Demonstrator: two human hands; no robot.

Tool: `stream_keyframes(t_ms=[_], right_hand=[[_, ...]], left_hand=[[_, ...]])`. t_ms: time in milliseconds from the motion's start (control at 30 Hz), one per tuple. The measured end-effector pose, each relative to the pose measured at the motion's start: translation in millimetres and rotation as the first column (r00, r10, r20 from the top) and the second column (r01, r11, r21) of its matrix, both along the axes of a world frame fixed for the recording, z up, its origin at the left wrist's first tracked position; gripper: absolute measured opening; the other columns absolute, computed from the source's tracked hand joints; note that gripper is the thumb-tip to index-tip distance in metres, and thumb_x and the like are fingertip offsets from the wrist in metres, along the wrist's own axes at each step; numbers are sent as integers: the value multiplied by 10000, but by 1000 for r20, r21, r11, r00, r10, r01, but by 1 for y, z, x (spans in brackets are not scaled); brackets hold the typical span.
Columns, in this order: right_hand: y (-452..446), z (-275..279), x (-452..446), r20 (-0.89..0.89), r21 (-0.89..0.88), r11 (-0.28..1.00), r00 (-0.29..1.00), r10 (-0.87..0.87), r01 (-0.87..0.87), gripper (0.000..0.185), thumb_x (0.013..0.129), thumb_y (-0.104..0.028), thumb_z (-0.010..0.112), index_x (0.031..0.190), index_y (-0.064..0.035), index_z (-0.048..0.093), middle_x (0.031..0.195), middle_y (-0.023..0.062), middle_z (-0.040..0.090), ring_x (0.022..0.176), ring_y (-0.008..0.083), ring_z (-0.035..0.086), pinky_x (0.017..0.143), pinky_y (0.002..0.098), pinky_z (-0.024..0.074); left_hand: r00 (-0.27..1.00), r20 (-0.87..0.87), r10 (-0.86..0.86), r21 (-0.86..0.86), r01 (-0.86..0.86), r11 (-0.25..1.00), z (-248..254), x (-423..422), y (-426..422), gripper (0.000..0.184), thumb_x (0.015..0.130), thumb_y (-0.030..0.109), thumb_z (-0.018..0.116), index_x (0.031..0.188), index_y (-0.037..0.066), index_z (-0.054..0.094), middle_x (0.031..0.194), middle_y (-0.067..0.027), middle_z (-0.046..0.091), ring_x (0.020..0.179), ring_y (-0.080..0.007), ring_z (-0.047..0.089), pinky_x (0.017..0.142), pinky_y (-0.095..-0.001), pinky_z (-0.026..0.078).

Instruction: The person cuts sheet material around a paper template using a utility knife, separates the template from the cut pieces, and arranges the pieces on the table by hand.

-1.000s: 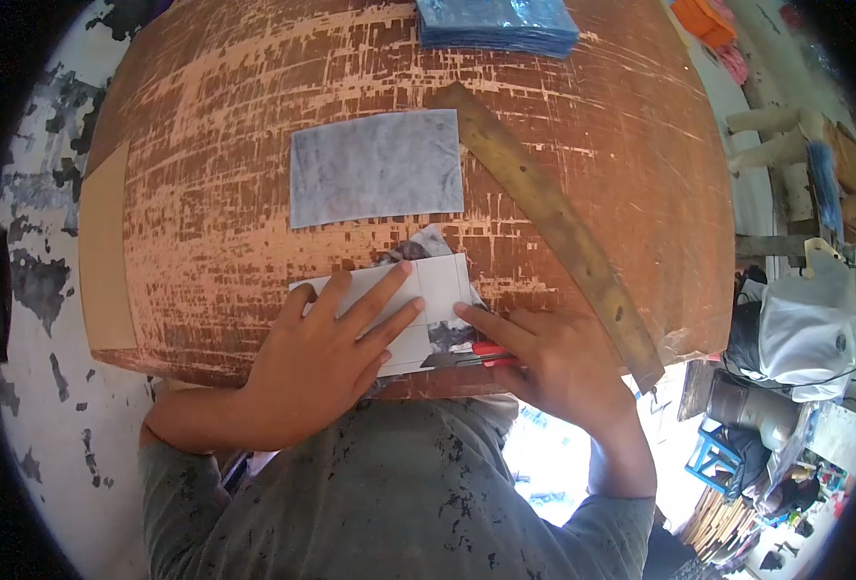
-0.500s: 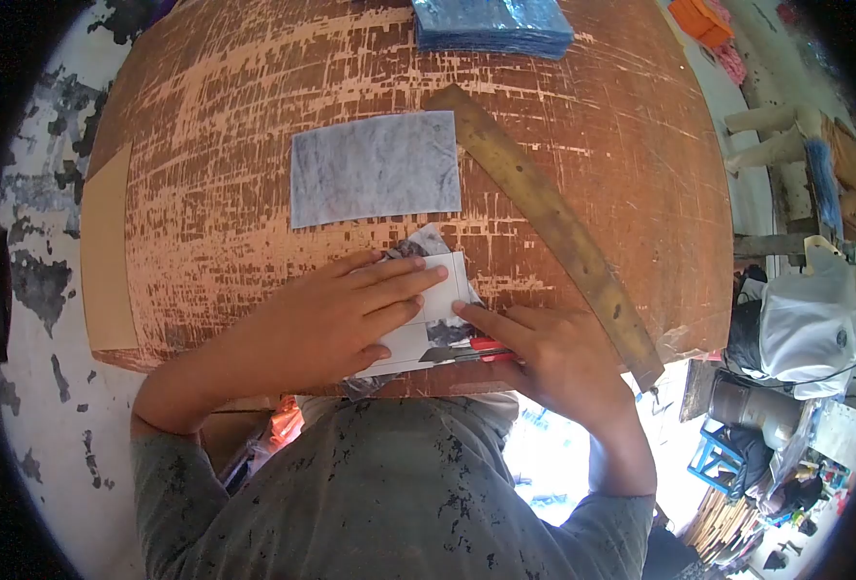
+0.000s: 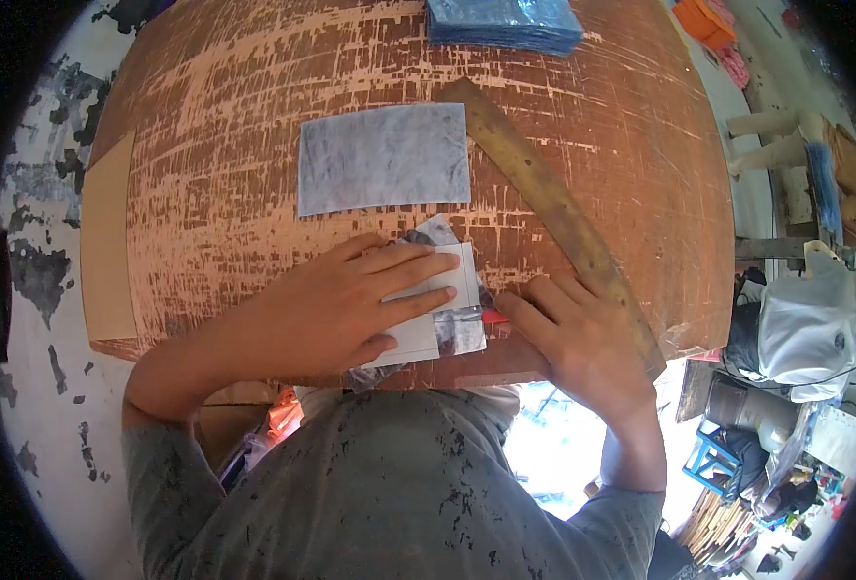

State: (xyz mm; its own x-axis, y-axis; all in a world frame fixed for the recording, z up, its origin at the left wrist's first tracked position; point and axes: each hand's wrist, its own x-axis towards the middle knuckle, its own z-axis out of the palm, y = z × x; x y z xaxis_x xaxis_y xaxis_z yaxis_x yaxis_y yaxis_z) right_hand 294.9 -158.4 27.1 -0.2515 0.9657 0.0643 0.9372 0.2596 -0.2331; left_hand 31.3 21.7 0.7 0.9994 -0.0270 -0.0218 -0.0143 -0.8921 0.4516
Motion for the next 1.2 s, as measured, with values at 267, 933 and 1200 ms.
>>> stream_keyframes(t_ms=[267,933,1200], right_hand=[[1,-3,0,92,63,998,996,-14,8,325,925,-135,702,1241,-98,771,1056,28,679,1026,221,700,914,413,515],[1,-7,0,101,48,999,995,-9,4,355,929,-130,702,1274,-88,771,1106,39,704,1039,226,702,908,421,520],[3,-2,-4,107,29,1000,994,3,-7,370,905,-114,701,1265,-68,774,1104,50,698,1040,236,700,907,417,524]], left_hand=[[1000,-6,-6,10,6,1000,1,3,0,739,930,166,839,1613,60,578,1729,-157,476,1596,-346,467,1327,-524,383],[1000,-19,-11,65,13,998,1,5,-1,728,938,186,828,1613,54,590,1728,-144,484,1591,-353,470,1314,-506,407],[1000,-8,-15,64,16,998,0,5,-1,711,920,150,813,1594,56,609,1721,-152,491,1588,-354,471,1306,-509,413]])
